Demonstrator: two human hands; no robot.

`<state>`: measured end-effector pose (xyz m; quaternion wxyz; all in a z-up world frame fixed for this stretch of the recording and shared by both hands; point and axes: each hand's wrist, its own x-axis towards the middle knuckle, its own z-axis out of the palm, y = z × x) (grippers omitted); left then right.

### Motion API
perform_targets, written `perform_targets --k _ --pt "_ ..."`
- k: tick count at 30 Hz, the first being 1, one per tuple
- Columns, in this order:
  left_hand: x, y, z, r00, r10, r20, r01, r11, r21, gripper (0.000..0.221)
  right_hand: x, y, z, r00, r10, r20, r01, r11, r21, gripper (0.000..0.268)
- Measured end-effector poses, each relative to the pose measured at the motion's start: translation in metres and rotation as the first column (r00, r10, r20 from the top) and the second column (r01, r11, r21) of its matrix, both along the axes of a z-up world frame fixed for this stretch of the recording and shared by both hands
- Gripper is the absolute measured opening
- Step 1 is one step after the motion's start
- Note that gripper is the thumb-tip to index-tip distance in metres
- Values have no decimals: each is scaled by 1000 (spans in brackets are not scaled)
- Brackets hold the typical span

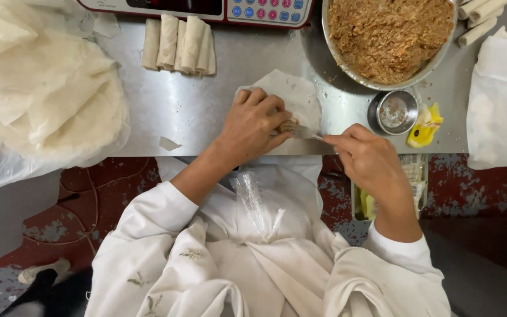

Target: Assembling lumpia rolls by placing filling on wrappers and rolling them on a stainless steel production table.

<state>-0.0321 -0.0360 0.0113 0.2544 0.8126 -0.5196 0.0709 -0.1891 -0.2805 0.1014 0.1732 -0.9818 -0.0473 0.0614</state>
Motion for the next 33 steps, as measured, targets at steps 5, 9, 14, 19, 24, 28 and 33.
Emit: perform_targets --k 5,9,14,19,24,28,33 --pt "3 12 -6 1000 19 -4 -19 987 -158 15 11 -28 50 987 -152 50 159 969 -191 34" --pt "3 23 -7 999 24 -24 -27 987 -157 21 42 -65 20 913 -322 249 401 819 -411 27" --pt "7 40 -11 994 103 -43 -108 986 -127 57 47 -36 -20 870 -291 398 430 842 -327 23" --pt "4 32 -14 985 95 -147 -120 977 -176 42 33 44 -91 847 -198 493 220 975 13 18" --pt "10 50 -11 965 205 -164 -225 967 -116 66 18 48 -86 875 -247 416 184 965 186 35" --pt "15 55 -25 898 403 -176 -418 907 -52 32 16 47 -72 837 -363 411 338 932 133 24" --pt "-10 36 8 799 341 -495 -417 908 -48 18 12 68 -74 825 -553 118 472 788 395 15"
